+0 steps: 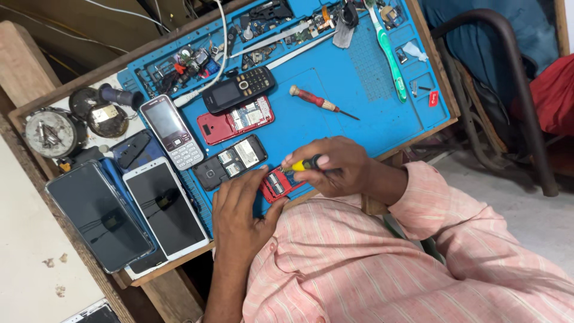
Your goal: The person uses a screwdriver to remove screws from a red mobile phone and a small component on the workbench. They then pick up a silver feature phone, press buttons to test its screen, and briefly handle a smartphone before returning to the workbench.
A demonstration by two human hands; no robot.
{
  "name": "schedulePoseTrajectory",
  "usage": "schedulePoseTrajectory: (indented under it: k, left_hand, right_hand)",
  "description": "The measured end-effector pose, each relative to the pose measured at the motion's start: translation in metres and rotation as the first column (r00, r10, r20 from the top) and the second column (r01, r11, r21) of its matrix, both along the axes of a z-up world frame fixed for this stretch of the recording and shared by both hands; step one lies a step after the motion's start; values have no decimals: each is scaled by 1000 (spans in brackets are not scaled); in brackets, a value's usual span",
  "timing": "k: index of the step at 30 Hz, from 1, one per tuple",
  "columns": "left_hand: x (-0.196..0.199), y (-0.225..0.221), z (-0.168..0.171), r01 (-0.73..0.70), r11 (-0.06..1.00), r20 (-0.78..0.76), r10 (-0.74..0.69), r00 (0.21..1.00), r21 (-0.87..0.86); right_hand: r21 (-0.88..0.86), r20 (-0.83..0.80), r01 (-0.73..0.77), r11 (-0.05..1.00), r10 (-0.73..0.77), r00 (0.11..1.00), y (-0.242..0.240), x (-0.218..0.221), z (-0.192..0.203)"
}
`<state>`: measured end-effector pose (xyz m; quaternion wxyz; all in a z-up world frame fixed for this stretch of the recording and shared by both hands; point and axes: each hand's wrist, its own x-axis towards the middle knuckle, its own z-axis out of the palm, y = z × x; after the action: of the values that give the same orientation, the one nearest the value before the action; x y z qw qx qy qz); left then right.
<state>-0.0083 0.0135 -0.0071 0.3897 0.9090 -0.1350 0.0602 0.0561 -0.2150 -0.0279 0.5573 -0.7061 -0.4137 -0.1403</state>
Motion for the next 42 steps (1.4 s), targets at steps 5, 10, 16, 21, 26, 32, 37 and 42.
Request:
schedulePoseTrajectory:
  k: [5, 10, 16, 21, 26, 32, 37, 42]
  left_hand:
    - [2, 1, 4, 5, 1000, -13, -5, 1000, -4]
    - [3, 1, 5, 17, 1000, -13, -17, 1000, -17]
    - [3, 3, 4, 16, 1000, -20, -17, 1000, -13]
    - [3, 2, 4, 12, 1000, -19, -12, 1000, -27]
    - [2, 4, 5, 19, 1000, -70, -19, 997, -3]
    - [2, 3, 5, 21, 999, -32, -22, 999, -28]
    - [3, 4, 7, 20, 1000, -47, -21, 999, -23]
    - [2, 3, 7, 17, 999, -17, -18, 1000, -35]
  right_hand:
    - [-53, 30, -2, 999, 3, 1000, -1, 2, -3]
    - [-75, 36, 13, 997, -10, 999, -2, 3, -6]
    - [-68, 45, -36, 997, 39, 998, -2, 3, -4]
    - [-211, 62, -91, 973, 106, 992, 2, 6, 10]
    - [-294, 88, -65, 954, 94, 992, 16, 22, 27]
    - [-198, 17, -147, 969, 154, 988, 19, 30, 30]
    - [-57, -41, -270, 961, 268, 963, 18, 34, 26]
    - [-48, -129, -269, 962, 261, 957, 22, 23, 31]
